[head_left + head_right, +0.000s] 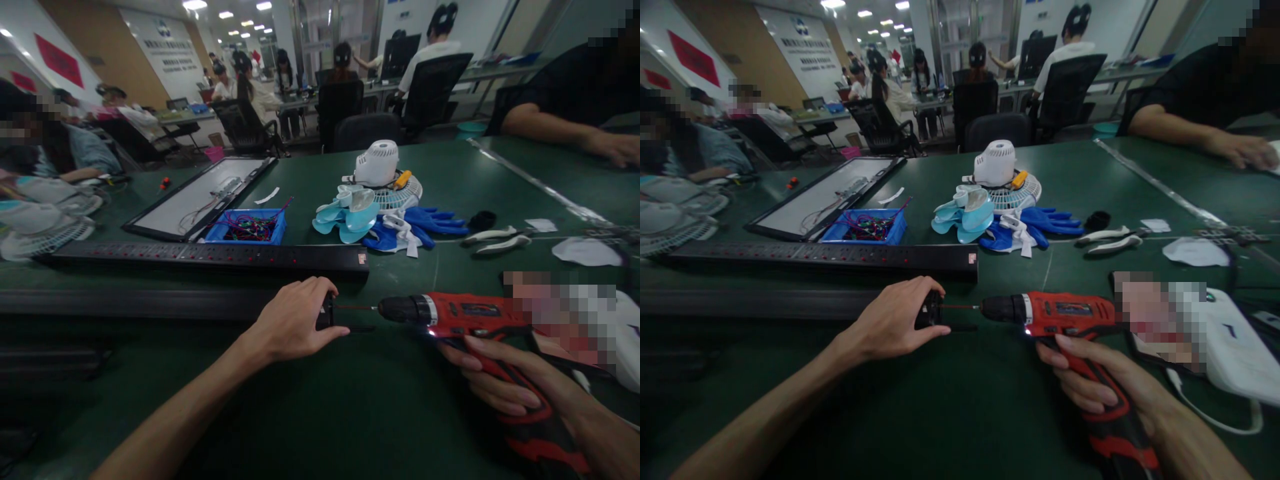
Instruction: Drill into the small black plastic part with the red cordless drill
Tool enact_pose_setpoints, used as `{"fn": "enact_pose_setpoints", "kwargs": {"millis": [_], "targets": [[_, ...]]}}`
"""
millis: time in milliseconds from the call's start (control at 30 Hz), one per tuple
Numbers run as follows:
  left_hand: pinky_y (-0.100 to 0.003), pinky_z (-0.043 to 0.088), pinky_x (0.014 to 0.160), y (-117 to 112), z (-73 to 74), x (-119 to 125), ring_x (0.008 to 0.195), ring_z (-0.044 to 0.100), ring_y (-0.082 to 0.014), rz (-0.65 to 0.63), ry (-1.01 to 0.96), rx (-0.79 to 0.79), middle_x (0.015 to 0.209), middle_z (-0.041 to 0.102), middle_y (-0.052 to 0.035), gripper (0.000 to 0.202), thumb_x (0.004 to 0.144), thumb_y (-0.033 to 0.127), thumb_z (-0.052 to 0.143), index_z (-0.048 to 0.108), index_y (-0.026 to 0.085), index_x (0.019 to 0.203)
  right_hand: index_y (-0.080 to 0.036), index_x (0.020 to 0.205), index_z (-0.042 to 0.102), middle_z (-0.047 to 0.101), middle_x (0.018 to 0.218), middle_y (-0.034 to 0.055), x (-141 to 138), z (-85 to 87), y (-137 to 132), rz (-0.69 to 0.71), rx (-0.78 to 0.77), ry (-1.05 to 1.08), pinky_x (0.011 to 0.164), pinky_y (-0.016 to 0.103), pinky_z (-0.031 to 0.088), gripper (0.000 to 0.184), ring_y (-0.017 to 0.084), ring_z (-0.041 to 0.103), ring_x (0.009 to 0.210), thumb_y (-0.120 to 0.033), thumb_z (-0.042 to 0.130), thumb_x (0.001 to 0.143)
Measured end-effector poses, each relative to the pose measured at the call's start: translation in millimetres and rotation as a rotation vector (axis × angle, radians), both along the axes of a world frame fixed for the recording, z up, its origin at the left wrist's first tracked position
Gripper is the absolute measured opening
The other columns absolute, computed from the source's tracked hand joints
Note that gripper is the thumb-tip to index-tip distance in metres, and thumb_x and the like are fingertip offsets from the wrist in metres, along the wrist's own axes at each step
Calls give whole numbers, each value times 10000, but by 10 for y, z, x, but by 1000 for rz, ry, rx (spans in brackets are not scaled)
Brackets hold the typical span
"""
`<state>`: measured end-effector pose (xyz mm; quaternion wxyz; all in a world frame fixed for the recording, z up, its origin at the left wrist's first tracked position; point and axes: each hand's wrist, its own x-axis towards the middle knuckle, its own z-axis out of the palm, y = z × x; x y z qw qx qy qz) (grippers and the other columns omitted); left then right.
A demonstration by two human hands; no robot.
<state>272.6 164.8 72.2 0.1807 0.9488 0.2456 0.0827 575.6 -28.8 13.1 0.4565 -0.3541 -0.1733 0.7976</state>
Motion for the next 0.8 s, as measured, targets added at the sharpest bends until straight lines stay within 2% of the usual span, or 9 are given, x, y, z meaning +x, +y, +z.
{"fn": "enact_pose_setpoints", "kwargs": {"millis": [300,567,800], "targets": [[-420,550,849,3,-6,-2,986,654,-256,-2,8,13,1129,653,-70,500,888,551,727,544,202,1196,-158,788,700,331,397,-121,-46,117,22,-12,8,-16,379,151,339,322,32,177,318,-412,629,973],[-432,549,866,7,10,-10,1007,661,-266,17,-7,-20,1157,661,-72,555,888,605,717,541,214,1241,-171,834,758,357,385,-108,-8,74,26,36,11,-2,362,158,311,304,46,224,316,-441,673,944],[-422,538,870,5,33,-25,1023,648,-259,-8,-5,-35,1165,644,-72,498,908,541,710,530,211,1233,-179,841,767,349,388,-108,20,34,12,25,9,2,383,166,339,315,50,224,322,-443,644,961]]}}
